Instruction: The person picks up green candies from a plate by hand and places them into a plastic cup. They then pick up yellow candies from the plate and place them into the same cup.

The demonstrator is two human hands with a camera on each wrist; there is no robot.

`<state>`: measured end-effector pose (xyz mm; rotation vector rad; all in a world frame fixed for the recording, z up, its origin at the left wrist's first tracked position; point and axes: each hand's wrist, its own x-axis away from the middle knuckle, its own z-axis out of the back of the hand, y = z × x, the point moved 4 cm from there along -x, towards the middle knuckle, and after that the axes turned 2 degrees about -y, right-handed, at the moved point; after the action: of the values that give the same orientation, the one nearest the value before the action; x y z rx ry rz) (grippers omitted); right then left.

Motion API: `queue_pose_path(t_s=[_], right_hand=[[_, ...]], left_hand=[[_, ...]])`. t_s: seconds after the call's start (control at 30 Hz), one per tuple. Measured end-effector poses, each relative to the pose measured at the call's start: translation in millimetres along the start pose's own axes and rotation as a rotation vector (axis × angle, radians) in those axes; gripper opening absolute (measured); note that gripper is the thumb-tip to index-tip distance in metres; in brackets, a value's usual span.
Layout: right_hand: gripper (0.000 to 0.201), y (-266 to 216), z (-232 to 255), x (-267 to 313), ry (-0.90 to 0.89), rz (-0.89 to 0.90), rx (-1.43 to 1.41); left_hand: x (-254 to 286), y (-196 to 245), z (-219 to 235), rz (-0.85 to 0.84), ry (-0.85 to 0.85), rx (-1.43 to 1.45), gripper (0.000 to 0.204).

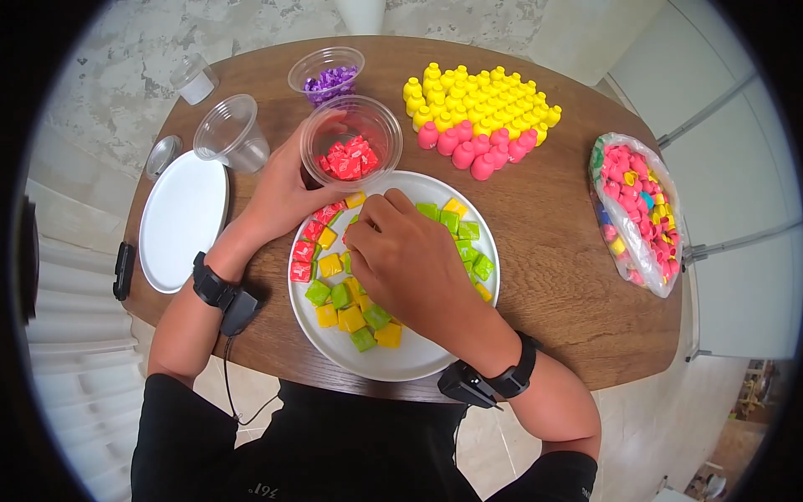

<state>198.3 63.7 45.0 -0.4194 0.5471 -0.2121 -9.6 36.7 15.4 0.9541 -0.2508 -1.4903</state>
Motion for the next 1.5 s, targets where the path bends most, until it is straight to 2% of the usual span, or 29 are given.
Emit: queue_pose_path(t_s=[0.3, 0.6, 0.8, 1.07, 1.5], right_hand=[[0.010, 0, 1, 0, 0.026, -0.039, -0.078], [0.015, -1, 7, -1, 0.080, -0.047, -0.154], [0.015, -1, 15, -1, 0.194, -0.045, -0.173], [0.016, 3, 19, 1, 0.313, -0.176, -0.241], [0.015, 7, 8, 3, 0.166, -0.208, -0.212]], left_hand=[[0, 0, 0, -0.041, 0.013, -0.011, 0.090], [0, 1, 0, 0.010, -0.010, 0.027, 0.089], [0, 2, 1, 0.009, -0.008, 0.010, 0.088], [0, 3, 0, 0.003, -0.001, 0.017, 0.089], [0, 2, 0, 0.016, -0.010, 0.014, 0.090]])
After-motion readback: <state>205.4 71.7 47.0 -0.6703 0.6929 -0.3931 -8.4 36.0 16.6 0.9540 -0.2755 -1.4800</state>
